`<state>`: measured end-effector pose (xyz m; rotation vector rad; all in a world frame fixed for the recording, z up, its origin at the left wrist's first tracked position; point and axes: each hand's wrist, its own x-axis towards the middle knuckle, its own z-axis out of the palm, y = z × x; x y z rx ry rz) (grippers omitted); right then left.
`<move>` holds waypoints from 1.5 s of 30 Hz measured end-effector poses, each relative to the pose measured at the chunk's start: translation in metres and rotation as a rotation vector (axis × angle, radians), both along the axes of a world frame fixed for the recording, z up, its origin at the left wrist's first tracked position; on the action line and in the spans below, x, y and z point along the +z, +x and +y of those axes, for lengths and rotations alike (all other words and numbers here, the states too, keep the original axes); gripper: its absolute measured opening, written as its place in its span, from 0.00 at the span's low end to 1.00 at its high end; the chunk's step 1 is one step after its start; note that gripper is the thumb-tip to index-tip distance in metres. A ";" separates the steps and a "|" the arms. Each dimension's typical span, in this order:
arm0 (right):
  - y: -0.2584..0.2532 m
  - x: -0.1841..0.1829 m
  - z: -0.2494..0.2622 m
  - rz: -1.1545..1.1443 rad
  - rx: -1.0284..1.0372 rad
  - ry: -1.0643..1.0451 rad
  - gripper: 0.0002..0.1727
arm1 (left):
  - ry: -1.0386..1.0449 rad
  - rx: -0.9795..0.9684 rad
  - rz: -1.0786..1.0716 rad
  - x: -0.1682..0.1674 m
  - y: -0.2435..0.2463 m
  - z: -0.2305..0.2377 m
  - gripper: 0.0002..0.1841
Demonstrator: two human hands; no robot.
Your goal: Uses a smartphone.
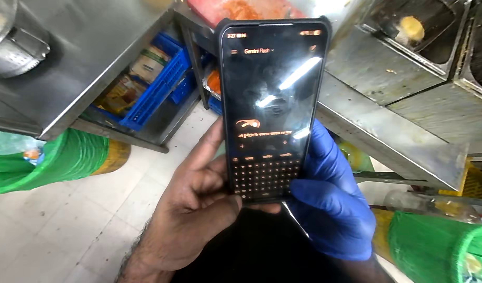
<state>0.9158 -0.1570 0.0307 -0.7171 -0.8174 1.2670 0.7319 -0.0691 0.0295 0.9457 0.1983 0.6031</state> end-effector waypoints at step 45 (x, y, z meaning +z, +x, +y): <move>-0.001 0.001 0.000 -0.045 -0.005 0.014 0.41 | 0.003 0.024 -0.011 0.002 0.002 -0.001 0.48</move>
